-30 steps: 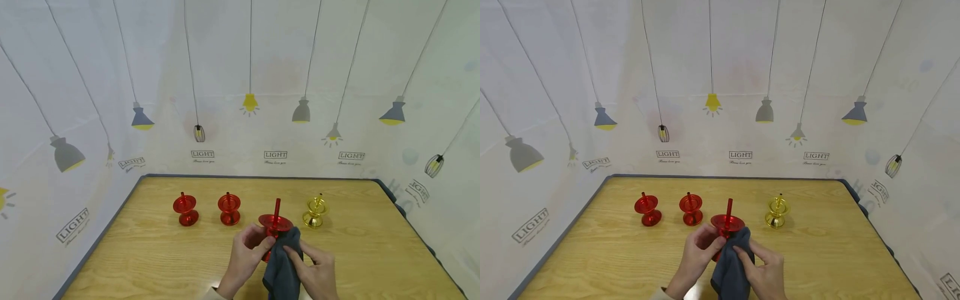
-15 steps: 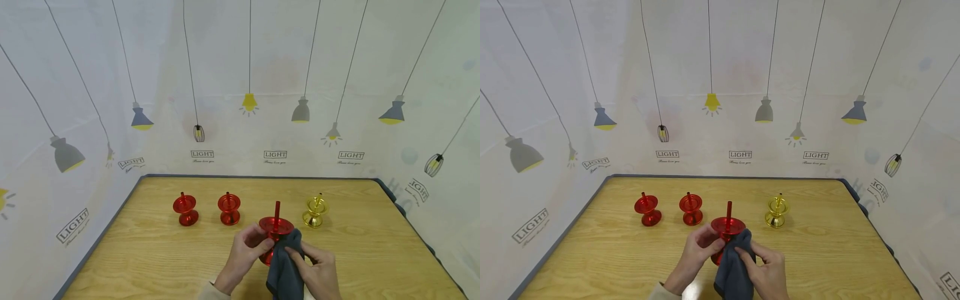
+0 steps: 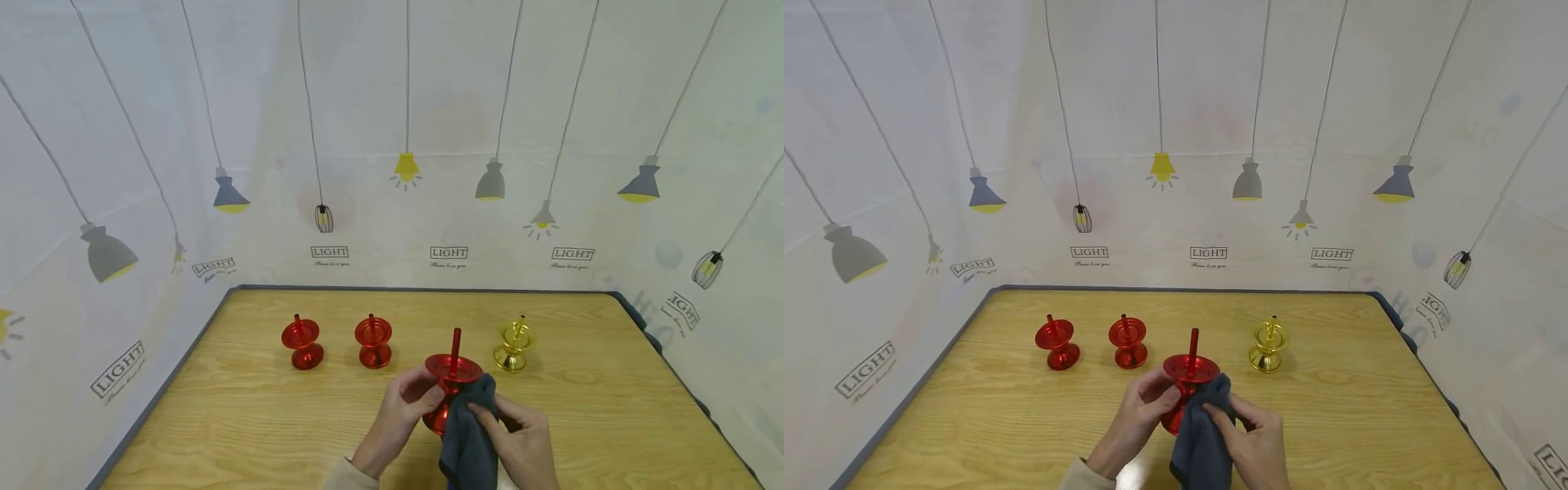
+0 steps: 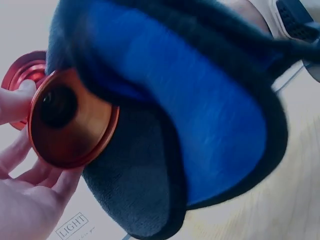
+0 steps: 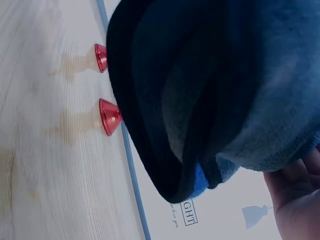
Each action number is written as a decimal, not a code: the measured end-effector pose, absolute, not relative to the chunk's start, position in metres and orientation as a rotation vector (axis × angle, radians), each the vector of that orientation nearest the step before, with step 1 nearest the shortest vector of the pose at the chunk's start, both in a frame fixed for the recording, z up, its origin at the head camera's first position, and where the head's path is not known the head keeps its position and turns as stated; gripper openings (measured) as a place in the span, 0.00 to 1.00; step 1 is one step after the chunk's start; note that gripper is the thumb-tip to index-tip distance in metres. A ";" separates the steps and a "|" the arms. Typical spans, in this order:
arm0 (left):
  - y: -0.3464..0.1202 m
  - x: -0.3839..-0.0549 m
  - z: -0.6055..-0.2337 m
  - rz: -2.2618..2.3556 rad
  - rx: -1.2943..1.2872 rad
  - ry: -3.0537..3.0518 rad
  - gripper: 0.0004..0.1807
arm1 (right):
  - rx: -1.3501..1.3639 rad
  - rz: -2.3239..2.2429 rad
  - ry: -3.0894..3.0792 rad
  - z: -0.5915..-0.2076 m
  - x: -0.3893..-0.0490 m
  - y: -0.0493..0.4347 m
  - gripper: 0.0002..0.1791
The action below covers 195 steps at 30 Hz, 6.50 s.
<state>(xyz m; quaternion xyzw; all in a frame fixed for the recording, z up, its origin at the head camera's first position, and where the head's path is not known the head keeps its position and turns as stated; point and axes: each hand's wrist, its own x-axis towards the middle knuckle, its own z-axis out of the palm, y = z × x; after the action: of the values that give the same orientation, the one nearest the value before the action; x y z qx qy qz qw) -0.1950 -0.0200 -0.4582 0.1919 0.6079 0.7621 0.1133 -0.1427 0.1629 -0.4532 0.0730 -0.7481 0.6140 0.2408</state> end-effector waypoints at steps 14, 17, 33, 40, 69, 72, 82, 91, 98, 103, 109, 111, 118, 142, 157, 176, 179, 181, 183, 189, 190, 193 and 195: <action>-0.013 -0.190 -0.462 2.313 0.575 1.951 0.15 | 0.050 1.648 -2.056 -0.453 -0.145 0.155 0.15; -0.011 -0.189 -0.459 2.306 0.556 2.008 0.15 | 0.036 1.615 -2.053 -0.454 -0.145 0.154 0.16; -0.028 -0.196 -0.454 2.227 0.407 1.865 0.21 | 0.140 1.633 -2.110 -0.450 -0.143 0.152 0.15; -0.031 -0.196 -0.454 2.164 0.496 1.908 0.20 | 0.122 1.628 -2.120 -0.450 -0.143 0.154 0.15; -0.019 -0.188 -0.449 2.312 0.390 1.904 0.19 | 0.085 1.617 -2.019 -0.451 -0.144 0.145 0.15; -0.020 -0.188 -0.449 2.274 0.434 1.912 0.17 | 0.115 1.621 -2.005 -0.453 -0.143 0.147 0.15; -0.027 -0.192 -0.451 2.150 0.486 1.854 0.22 | 0.121 1.637 -1.991 -0.456 -0.140 0.150 0.16; -0.030 -0.195 -0.457 2.170 0.568 1.616 0.27 | 0.064 1.647 -1.988 -0.453 -0.138 0.148 0.15; -0.024 -0.194 -0.459 2.248 0.488 1.735 0.23 | 0.019 1.669 -1.985 -0.453 -0.141 0.146 0.16; -0.017 -0.189 -0.457 2.299 0.542 1.985 0.14 | 0.040 1.612 -1.963 -0.453 -0.142 0.144 0.17; -0.015 -0.189 -0.454 2.319 0.535 1.949 0.16 | 0.092 1.581 -1.932 -0.453 -0.141 0.145 0.18; -0.017 -0.190 -0.454 2.308 0.492 1.932 0.17 | 0.106 1.596 -1.935 -0.454 -0.140 0.146 0.18; -0.022 -0.192 -0.453 2.221 0.473 1.914 0.17 | 0.136 1.632 -1.956 -0.453 -0.140 0.149 0.18; -0.030 -0.200 -0.465 2.272 0.634 1.470 0.07 | 0.151 1.682 -1.963 -0.454 -0.138 0.150 0.17; -0.025 -0.193 -0.460 2.215 0.469 1.831 0.24 | 0.235 1.616 -1.929 -0.461 -0.141 0.148 0.19; -0.027 -0.193 -0.458 2.163 0.535 1.805 0.24 | 0.143 1.655 -1.955 -0.460 -0.141 0.151 0.18; -0.024 -0.192 -0.459 2.164 0.544 1.852 0.22 | 0.133 1.618 -1.948 -0.462 -0.142 0.150 0.19; -0.022 -0.191 -0.460 2.175 0.539 1.850 0.22 | 0.155 1.590 -1.937 -0.464 -0.142 0.151 0.20; -0.021 -0.191 -0.462 2.193 0.526 1.826 0.23 | 0.194 1.556 -1.928 -0.466 -0.142 0.151 0.21; -0.024 -0.192 -0.463 2.251 0.446 1.663 0.27 | 0.306 1.585 -1.911 -0.468 -0.142 0.151 0.21; -0.025 -0.193 -0.463 2.249 0.443 1.650 0.26 | 0.317 1.597 -1.909 -0.468 -0.142 0.151 0.21; -0.028 -0.195 -0.464 2.217 0.468 1.661 0.27 | 0.313 1.613 -1.915 -0.467 -0.142 0.152 0.21; -0.030 -0.195 -0.464 2.192 0.503 1.674 0.27 | 0.311 1.623 -1.916 -0.467 -0.141 0.152 0.20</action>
<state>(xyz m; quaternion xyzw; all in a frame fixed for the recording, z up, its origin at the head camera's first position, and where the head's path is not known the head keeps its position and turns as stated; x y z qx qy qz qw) -0.1954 -0.0299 -0.4641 0.1768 0.5885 0.7707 0.1684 -0.1413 0.1523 -0.4666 0.1172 -0.7223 0.6115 0.3009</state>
